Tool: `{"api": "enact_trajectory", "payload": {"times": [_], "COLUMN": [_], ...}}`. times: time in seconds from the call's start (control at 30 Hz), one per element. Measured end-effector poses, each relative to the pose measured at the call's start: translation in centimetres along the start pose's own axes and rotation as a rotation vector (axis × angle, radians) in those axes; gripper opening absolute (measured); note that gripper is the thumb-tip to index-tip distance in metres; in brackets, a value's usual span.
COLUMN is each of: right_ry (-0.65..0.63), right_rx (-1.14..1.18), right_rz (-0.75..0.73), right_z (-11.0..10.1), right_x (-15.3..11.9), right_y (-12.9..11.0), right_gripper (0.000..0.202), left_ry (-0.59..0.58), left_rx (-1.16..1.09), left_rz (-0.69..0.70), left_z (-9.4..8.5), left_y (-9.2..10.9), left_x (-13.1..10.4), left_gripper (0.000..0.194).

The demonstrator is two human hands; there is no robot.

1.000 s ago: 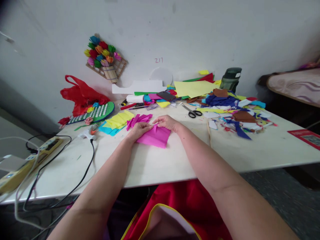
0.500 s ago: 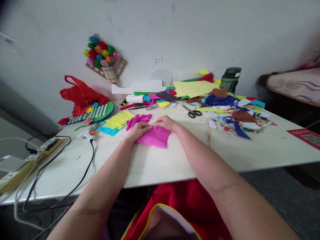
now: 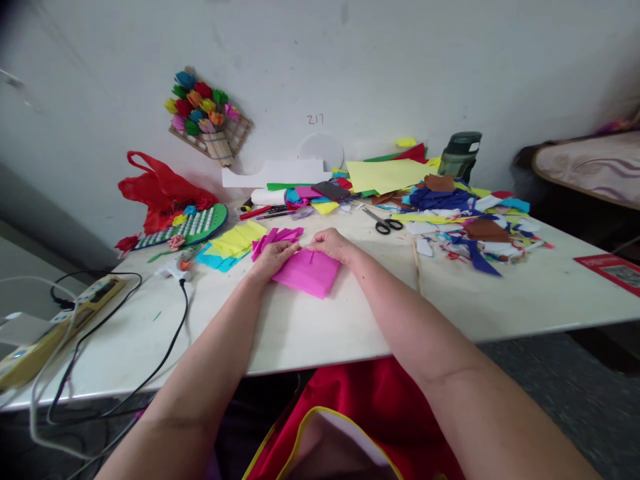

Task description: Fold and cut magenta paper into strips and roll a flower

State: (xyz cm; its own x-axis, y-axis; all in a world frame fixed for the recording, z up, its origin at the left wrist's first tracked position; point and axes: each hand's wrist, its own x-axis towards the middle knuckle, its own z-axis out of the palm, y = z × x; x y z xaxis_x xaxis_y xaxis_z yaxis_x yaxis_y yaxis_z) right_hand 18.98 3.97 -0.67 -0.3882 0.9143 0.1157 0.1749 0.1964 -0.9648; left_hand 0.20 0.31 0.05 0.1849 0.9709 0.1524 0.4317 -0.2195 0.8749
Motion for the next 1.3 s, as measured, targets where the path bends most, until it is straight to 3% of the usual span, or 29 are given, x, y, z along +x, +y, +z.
{"api": "enact_trajectory", "payload": {"times": [0.2,0.43,0.9,1.23,1.3], "right_ry": [-0.021,-0.061,0.017,0.083,0.076], "right_rx": [-0.023,-0.092,-0.104,-0.080,-0.061], "right_rz": [-0.064,-0.151,-0.186,-0.122,-0.110], "right_z": [0.0,0.5,0.2,-0.2,-0.3], "right_x": [0.0,0.1,0.1,-0.1,-0.1], "right_y": [-0.2,-0.4,-0.4,-0.7,-0.7], "right_gripper": [0.023,0.021,0.022,0.023,0.023], "left_ry": [-0.136,-0.188,-0.100,-0.164,-0.111], "left_rx": [-0.028,-0.038,-0.028,-0.030,-0.016], "left_rz": [0.021,0.040,0.062,-0.056,-0.052], "left_z": [-0.1,-0.2,0.1,-0.8,-0.9], "left_y": [0.2,-0.5,-0.3,-0.2,0.1], "left_x": [-0.3,0.1,0.1,-0.6,-0.8], "left_gripper": [0.037,0.032,0.032,0.037,0.040]}}
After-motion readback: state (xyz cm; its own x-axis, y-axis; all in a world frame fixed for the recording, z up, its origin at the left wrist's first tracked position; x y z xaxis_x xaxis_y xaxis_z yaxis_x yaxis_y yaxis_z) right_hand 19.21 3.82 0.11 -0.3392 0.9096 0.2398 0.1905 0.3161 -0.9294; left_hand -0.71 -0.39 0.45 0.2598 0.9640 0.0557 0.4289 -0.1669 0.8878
